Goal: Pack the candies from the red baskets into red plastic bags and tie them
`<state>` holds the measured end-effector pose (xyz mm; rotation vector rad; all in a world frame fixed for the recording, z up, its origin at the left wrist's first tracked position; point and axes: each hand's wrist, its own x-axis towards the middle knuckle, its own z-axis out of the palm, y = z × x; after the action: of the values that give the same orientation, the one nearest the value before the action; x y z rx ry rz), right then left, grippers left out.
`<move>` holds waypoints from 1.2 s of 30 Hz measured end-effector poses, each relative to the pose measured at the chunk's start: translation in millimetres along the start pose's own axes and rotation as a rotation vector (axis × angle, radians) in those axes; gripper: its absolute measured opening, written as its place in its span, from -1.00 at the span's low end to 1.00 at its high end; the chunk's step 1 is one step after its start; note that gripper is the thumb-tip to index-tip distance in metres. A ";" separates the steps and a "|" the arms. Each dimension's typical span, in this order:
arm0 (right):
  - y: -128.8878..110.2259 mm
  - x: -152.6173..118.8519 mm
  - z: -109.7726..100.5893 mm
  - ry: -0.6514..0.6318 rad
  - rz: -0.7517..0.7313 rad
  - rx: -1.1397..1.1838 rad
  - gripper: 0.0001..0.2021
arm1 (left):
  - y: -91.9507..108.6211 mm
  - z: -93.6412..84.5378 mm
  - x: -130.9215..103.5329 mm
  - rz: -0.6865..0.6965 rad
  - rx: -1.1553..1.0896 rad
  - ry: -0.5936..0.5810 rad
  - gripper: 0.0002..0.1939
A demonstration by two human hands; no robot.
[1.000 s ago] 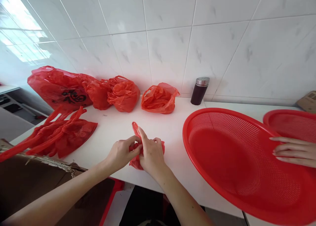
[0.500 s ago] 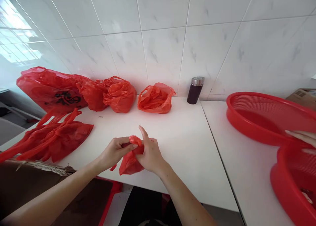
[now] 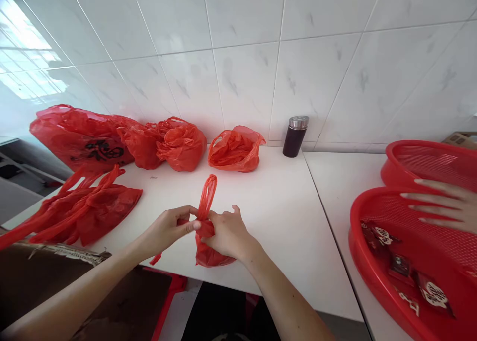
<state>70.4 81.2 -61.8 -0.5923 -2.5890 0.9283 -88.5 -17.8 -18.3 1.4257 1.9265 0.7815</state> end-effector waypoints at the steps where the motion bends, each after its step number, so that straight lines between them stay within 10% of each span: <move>1: 1.4 -1.3 -1.6 -0.029 0.001 0.057 -0.68 | -1.5 -0.5 -0.6 -0.027 0.027 -0.034 -0.65; 21: -3.7 18.6 21.6 0.372 0.033 0.038 -0.71 | -13.6 18.4 2.2 -0.055 0.012 0.076 -0.62; 28: 11.0 29.7 32.9 0.601 0.047 -0.189 -0.74 | -8.2 21.4 6.2 -0.209 -0.666 -0.208 -0.60; 36: 38.8 42.7 21.7 0.367 -0.281 -0.323 -0.72 | -26.5 13.3 10.9 -0.246 -0.458 -0.257 -0.59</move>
<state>34.8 117.7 -96.4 -0.4145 -2.4107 0.2821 -96.9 -12.6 -48.3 0.9407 1.5610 0.8122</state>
